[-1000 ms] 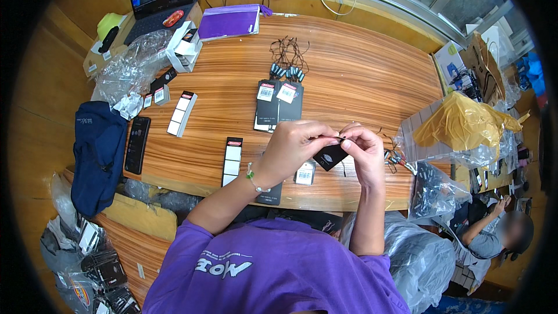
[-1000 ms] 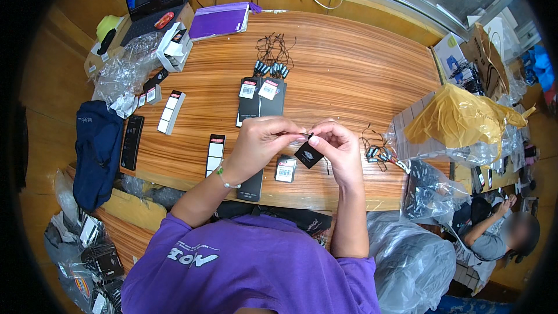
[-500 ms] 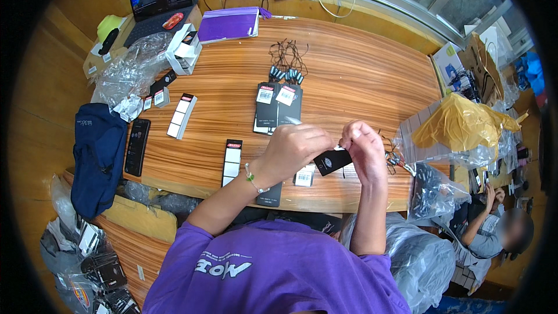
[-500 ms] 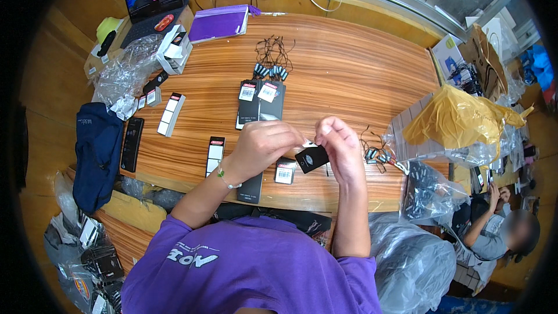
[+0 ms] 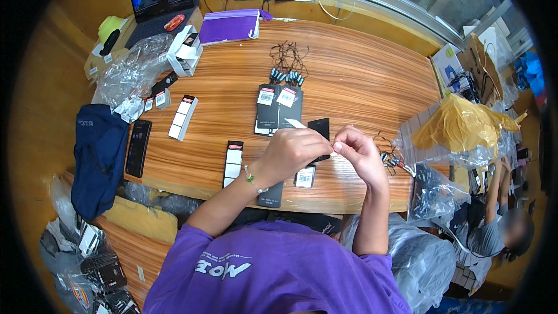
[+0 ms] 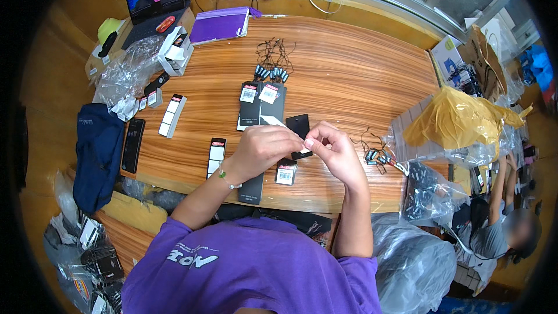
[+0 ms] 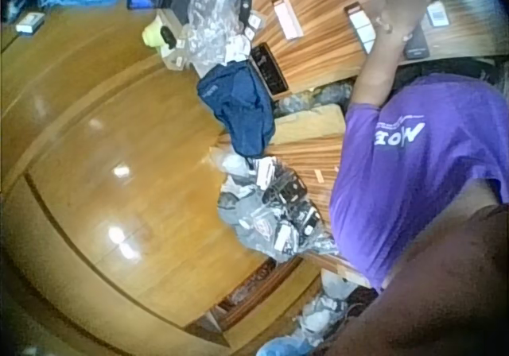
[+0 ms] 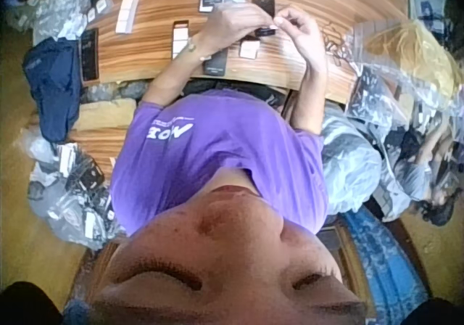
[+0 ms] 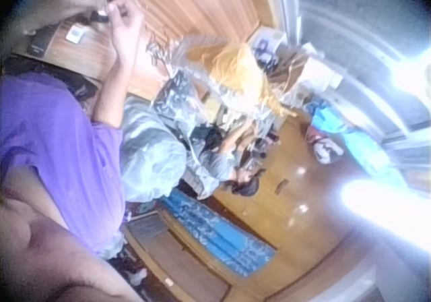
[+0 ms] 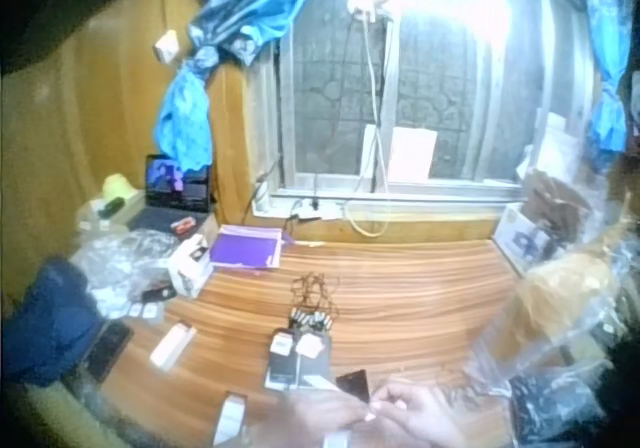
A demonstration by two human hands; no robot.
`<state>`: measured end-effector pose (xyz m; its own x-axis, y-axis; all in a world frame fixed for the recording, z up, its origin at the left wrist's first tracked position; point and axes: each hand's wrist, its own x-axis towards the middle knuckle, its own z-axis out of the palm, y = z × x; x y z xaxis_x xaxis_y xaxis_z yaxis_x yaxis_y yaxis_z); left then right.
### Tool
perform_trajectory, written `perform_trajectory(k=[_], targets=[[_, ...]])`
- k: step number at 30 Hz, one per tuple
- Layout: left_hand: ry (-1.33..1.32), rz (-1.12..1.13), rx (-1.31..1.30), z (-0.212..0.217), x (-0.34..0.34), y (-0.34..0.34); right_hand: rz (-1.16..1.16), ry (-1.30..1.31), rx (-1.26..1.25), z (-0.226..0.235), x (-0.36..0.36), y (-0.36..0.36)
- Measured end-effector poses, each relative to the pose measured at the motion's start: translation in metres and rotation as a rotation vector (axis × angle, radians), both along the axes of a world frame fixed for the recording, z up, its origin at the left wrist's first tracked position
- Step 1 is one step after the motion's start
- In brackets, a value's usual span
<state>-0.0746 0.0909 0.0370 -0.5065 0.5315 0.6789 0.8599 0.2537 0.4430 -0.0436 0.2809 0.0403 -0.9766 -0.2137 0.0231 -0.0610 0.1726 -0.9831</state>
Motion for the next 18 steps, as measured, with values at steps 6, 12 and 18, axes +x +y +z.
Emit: perform_trajectory(k=[6, 12, 18], targets=[[0.123, -0.008, -0.05, 0.001, -0.001, -0.002, -0.208, 0.061, -0.467, -0.004, -0.006, 0.0], [0.112, 0.056, -0.03, -0.003, 0.001, -0.002, -0.14, 0.096, -1.02, -0.007, -0.012, 0.004], [0.052, 0.083, -0.046, -0.005, 0.002, 0.001, -0.011, -0.004, -1.226, -0.005, -0.008, -0.01]])
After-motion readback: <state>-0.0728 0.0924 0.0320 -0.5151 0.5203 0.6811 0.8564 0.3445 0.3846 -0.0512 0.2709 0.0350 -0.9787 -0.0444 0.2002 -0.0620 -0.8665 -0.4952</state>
